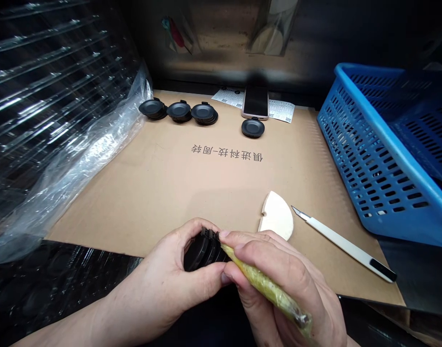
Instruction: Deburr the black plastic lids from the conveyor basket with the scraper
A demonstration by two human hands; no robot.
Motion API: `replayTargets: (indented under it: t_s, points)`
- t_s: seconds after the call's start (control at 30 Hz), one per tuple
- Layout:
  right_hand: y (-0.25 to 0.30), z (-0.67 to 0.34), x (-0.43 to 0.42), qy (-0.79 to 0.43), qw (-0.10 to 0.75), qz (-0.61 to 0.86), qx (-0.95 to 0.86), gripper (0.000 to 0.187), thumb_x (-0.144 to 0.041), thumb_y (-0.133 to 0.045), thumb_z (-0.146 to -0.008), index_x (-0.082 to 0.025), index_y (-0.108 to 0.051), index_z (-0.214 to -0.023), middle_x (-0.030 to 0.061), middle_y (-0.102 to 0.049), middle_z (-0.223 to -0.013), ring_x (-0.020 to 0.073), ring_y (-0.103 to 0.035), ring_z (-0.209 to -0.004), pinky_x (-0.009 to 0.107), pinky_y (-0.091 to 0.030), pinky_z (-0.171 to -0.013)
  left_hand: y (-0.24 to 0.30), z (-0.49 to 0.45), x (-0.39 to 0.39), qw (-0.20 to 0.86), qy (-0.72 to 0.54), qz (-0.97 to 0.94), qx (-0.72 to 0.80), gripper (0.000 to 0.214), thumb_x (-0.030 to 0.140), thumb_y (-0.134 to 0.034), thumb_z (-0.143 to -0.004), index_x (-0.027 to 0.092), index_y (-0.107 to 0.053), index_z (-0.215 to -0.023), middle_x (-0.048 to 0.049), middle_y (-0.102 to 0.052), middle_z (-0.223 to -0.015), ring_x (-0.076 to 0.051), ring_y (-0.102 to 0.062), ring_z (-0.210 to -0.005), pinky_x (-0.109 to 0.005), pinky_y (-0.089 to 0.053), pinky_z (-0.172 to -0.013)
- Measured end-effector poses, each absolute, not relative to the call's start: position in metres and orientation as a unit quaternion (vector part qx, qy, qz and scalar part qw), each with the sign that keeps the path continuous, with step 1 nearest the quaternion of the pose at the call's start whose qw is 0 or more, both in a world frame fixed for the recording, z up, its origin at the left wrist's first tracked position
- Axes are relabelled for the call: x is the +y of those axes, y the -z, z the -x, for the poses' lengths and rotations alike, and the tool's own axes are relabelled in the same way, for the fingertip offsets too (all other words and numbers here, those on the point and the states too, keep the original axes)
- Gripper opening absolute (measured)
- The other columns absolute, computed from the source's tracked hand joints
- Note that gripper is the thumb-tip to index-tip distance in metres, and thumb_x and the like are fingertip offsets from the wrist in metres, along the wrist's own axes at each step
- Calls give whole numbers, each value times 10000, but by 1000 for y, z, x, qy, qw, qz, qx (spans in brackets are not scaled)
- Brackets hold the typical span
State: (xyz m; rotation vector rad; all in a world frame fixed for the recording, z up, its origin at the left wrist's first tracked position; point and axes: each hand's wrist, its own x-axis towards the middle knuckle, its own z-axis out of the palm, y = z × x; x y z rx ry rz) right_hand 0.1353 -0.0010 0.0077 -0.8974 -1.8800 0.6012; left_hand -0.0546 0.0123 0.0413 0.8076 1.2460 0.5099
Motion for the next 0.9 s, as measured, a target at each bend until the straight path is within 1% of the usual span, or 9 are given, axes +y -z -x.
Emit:
replayTargets:
  t_s: [0.2, 0.27, 0.37, 0.5, 0.57, 0.67, 0.77, 0.83, 0.9]
  points:
    - [-6, -137, -4, -247, 470, 364, -765, 468, 3, -679, -865, -176, -610, -1291, 63, -731, -1220, 232, -738, -1097, 376, -610, -1041, -41, 55, 14, 694, -220, -372, 576, 373, 288, -861, -662, 217, -678, -979, 5, -747, -919, -229, -687, -934, -286, -515, -774]
    - [-5, -137, -3, -247, 469, 362, -767, 464, 3, -680, -861, -172, -610, -1285, 65, -734, -1214, 235, -739, -1097, 376, -618, -1030, -42, 55, 14, 691, -219, -376, 578, 361, 277, -856, -663, 224, -683, -976, 18, -737, -896, -215, -678, -911, -275, -509, -765]
    - [-9, -136, 0, -240, 460, 365, -773, 448, -10, -672, -868, -186, -611, -1275, 72, -745, -1198, 236, -750, -1073, 371, -640, -985, -42, 54, 14, 692, -220, -379, 573, 343, 272, -840, -669, 220, -680, -967, 14, -745, -921, -219, -677, -931, -281, -510, -783]
    - [-21, -136, 7, -178, 405, 334, -832, 372, -46, -658, -890, -162, -601, -1239, 107, -767, -1124, 233, -756, -1053, 341, -652, -924, -42, 52, 13, 669, -206, -403, 590, 329, 300, -817, -671, 208, -650, -938, 2, -734, -894, -227, -669, -894, -303, -507, -772]
    - [-27, -137, 9, -143, 366, 317, -863, 313, -76, -663, -897, -158, -609, -1195, 96, -784, -1055, 222, -762, -1021, 318, -647, -888, -41, 52, 12, 655, -204, -417, 596, 329, 292, -817, -654, 209, -639, -917, 2, -729, -885, -230, -661, -885, -306, -500, -764]
    - [-30, -138, 9, -111, 333, 319, -880, 239, -121, -627, -928, -147, -623, -1166, 82, -786, -1091, 201, -761, -1017, 321, -606, -953, -41, 52, 11, 648, -202, -427, 598, 333, 299, -812, -656, 213, -634, -924, -9, -741, -912, -252, -667, -931, -329, -504, -804]
    - [-30, -138, 8, -94, 328, 322, -883, 197, -104, -584, -953, -122, -643, -1140, 78, -774, -1153, 178, -733, -1098, 307, -529, -1051, -41, 52, 10, 649, -209, -434, 589, 352, 354, -800, -685, 221, -628, -962, -21, -747, -1009, -268, -679, -1002, -359, -512, -883]
    - [-30, -137, 9, -79, 323, 318, -888, 186, -80, -586, -959, -116, -647, -1131, 69, -781, -1129, 166, -719, -1129, 296, -507, -1050, -40, 52, 9, 640, -211, -445, 590, 352, 370, -792, -692, 226, -621, -964, -24, -740, -1042, -272, -680, -1023, -375, -510, -921]
    - [-31, -135, 11, -64, 322, 309, -893, 187, -77, -598, -960, -101, -638, -1141, 86, -785, -1113, 177, -714, -1145, 311, -509, -1032, -39, 52, 9, 627, -208, -458, 594, 315, 358, -781, -697, 225, -607, -923, -22, -732, -984, -276, -679, -1014, -389, -504, -941]
